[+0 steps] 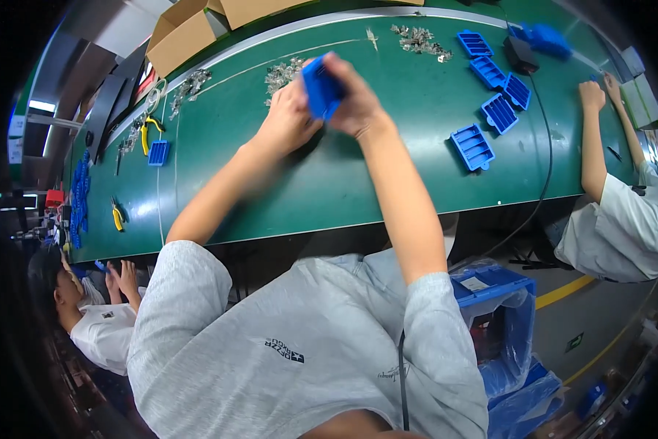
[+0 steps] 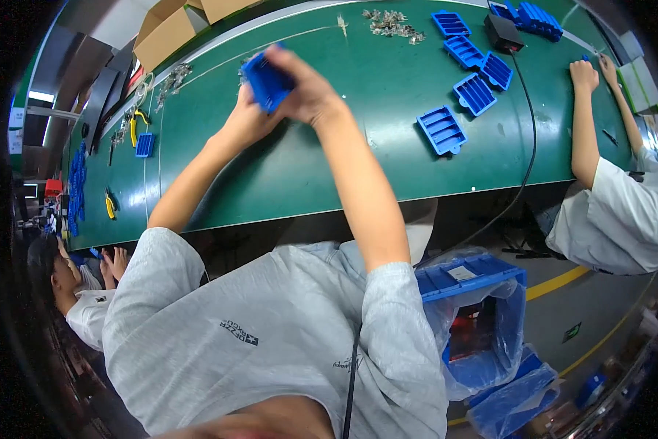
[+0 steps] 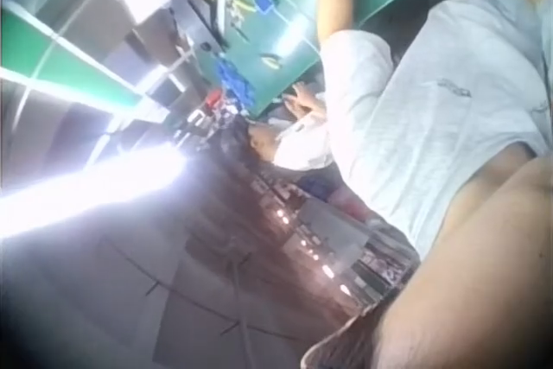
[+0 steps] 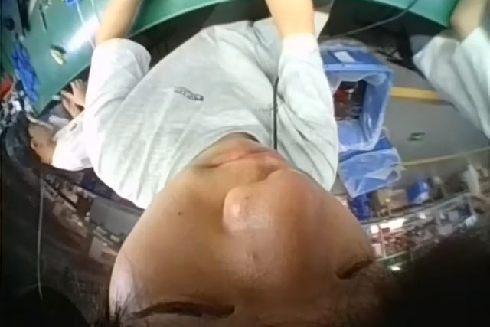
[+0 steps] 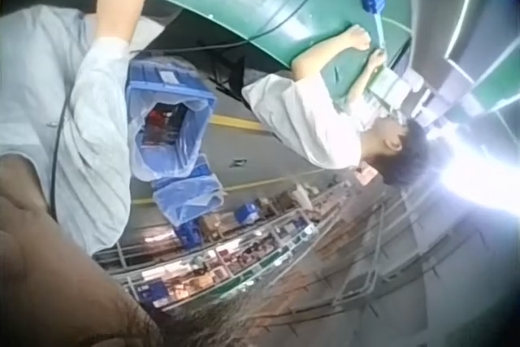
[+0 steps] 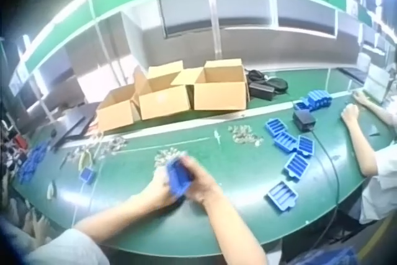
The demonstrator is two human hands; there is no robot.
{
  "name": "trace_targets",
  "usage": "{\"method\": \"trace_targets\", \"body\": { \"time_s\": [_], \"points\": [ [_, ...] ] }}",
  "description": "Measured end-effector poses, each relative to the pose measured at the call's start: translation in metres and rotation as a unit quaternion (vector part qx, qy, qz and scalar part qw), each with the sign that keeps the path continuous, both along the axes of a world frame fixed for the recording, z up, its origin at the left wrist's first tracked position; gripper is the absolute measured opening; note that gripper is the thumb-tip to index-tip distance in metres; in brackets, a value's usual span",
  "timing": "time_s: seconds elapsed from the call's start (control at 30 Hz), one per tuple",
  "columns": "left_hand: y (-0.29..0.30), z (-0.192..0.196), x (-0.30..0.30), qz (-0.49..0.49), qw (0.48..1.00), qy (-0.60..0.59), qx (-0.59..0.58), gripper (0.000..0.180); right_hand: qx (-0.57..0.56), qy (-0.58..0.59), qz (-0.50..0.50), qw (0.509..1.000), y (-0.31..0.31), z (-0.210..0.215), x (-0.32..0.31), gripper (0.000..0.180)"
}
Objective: Manually picking up small metal parts and placing them into a blue plastic container on an assembly line.
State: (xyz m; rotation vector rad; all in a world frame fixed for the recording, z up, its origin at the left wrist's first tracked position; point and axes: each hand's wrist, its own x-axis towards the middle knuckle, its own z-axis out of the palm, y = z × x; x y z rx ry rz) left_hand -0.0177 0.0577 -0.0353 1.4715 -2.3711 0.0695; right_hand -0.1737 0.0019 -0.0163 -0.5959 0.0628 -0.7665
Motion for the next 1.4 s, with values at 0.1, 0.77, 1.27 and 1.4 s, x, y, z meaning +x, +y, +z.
{"method": "trace_targets", "body": {
  "time_s": [0.1,0.77,1.27,1.4],
  "points": [
    [0.017,0.006,-0.009,-0.015,0.999,-0.027,-0.011,0.032,0.111,-0.129,-0.036,0.985,-0.022,0.005,-0.022,0.044],
    [0.116,0.031,-0.018,-0.033,0.997,-0.026,0.061,0.038,0.176,-0.252,-0.177,0.935,-0.065,-0.023,-0.071,0.038],
    [0.199,-0.004,-0.016,0.013,0.986,0.153,0.063,0.031,0.207,-0.131,-0.235,0.941,-0.059,-0.02,-0.049,0.041],
    [0.202,-0.01,-0.015,0.018,0.985,0.169,0.035,0.025,0.185,-0.12,-0.22,0.95,-0.057,-0.017,-0.041,0.04]
  ]
}}
